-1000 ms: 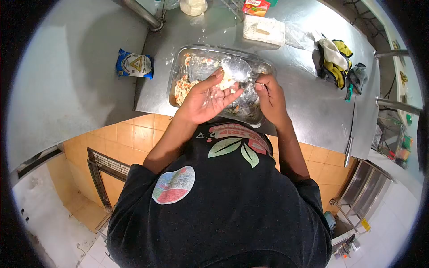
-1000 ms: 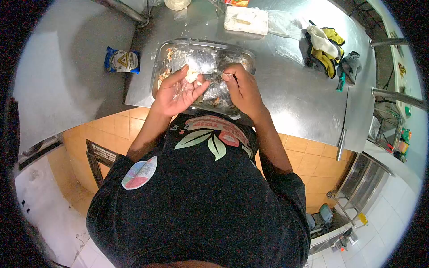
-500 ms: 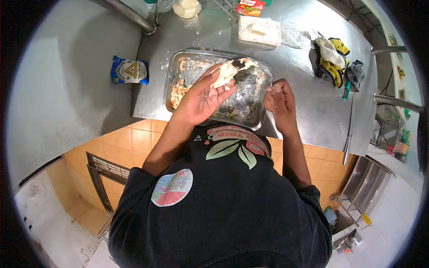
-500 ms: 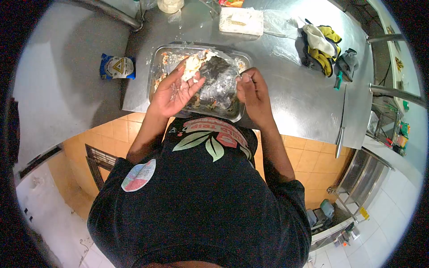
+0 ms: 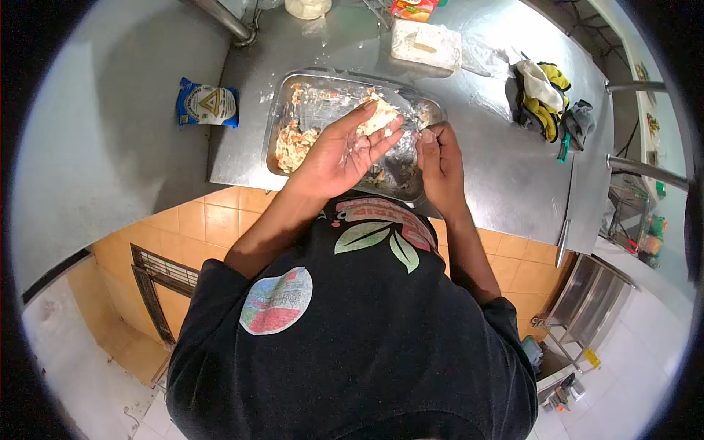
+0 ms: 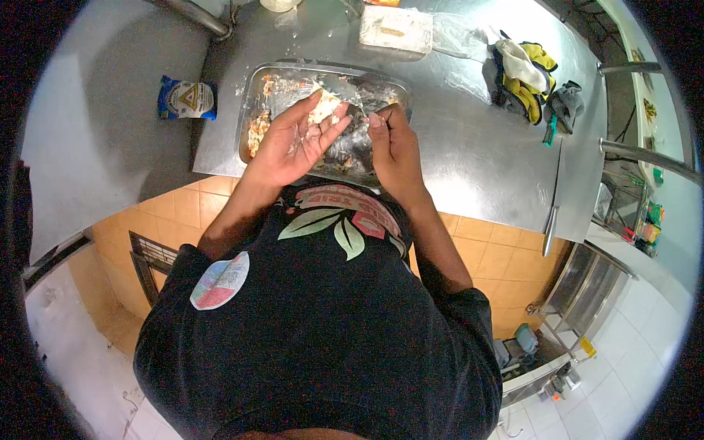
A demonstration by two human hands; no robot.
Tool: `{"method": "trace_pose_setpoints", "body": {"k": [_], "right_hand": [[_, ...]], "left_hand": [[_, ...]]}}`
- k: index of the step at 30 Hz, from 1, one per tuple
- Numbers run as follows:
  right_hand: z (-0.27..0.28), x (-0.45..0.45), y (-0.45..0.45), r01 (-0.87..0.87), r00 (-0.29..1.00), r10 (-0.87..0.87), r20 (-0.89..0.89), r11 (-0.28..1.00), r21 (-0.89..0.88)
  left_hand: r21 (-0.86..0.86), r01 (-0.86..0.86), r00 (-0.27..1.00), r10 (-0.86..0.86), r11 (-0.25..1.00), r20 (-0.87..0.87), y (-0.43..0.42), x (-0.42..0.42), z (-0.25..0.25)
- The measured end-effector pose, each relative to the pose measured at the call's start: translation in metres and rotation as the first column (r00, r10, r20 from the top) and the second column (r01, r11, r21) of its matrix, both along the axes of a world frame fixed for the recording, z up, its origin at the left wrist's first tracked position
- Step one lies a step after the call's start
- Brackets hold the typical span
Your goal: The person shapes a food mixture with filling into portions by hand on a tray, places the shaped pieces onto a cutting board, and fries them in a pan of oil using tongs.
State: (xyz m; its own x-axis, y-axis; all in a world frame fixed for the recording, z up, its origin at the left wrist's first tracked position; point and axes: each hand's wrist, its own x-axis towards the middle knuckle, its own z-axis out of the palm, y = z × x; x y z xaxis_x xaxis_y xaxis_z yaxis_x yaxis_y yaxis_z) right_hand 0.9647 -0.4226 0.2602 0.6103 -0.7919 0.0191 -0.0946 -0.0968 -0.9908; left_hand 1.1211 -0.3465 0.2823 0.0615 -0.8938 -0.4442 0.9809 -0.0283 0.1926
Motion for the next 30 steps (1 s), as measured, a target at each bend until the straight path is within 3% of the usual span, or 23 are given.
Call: {"method": "trace_pose_setpoints", "body": {"k": [3, 6, 9, 18, 21, 24, 27, 30], "right_hand": [[-0.004, -0.005, -0.003, -0.011, 0.996, -0.006, -0.093, 0.983, -0.181], [0.003, -0.010, -0.005, -0.019, 0.990, -0.050, -0.133, 0.881, -0.472], [0.003, -0.020, -0.011, -0.070, 0.980, -0.031, -0.197, 0.872, -0.485], [0.000, -0.033, -0.029, -0.046, 0.998, -0.003, -0.066, 0.688, -0.724], [0.008, -0.037, -0.033, -0.054, 0.998, 0.003, -0.068, 0.639, -0.767], [0.010, -0.046, -0.036, -0.122, 0.987, 0.018, -0.157, 0.718, -0.685], [0.007, -0.052, -0.040, -0.082, 0.994, 0.006, -0.108, 0.695, -0.714], [0.000, -0.060, -0.042, 0.025, 0.996, -0.075, -0.051, 0.766, -0.642]], "left_hand": [[-0.007, 0.008, 0.999, -0.008, 1.000, -0.031, 0.003, 0.000, 0.001], [-0.081, 0.047, 0.997, -0.052, 0.996, -0.064, 0.006, 0.003, -0.002], [-0.140, 0.077, 0.995, -0.085, 0.987, -0.050, 0.007, 0.004, 0.006], [-0.313, 0.143, 0.961, -0.207, 0.939, -0.185, 0.009, 0.008, -0.001], [-0.172, 0.112, 0.972, -0.144, 0.979, -0.185, 0.010, 0.006, 0.011], [-0.157, 0.115, 0.980, -0.138, 0.981, -0.142, 0.011, 0.008, 0.011], [-0.199, 0.127, 0.985, -0.147, 0.972, -0.090, 0.013, 0.011, 0.008], [-0.299, 0.158, 0.985, -0.170, 0.941, -0.015, 0.017, 0.019, -0.003]]}}
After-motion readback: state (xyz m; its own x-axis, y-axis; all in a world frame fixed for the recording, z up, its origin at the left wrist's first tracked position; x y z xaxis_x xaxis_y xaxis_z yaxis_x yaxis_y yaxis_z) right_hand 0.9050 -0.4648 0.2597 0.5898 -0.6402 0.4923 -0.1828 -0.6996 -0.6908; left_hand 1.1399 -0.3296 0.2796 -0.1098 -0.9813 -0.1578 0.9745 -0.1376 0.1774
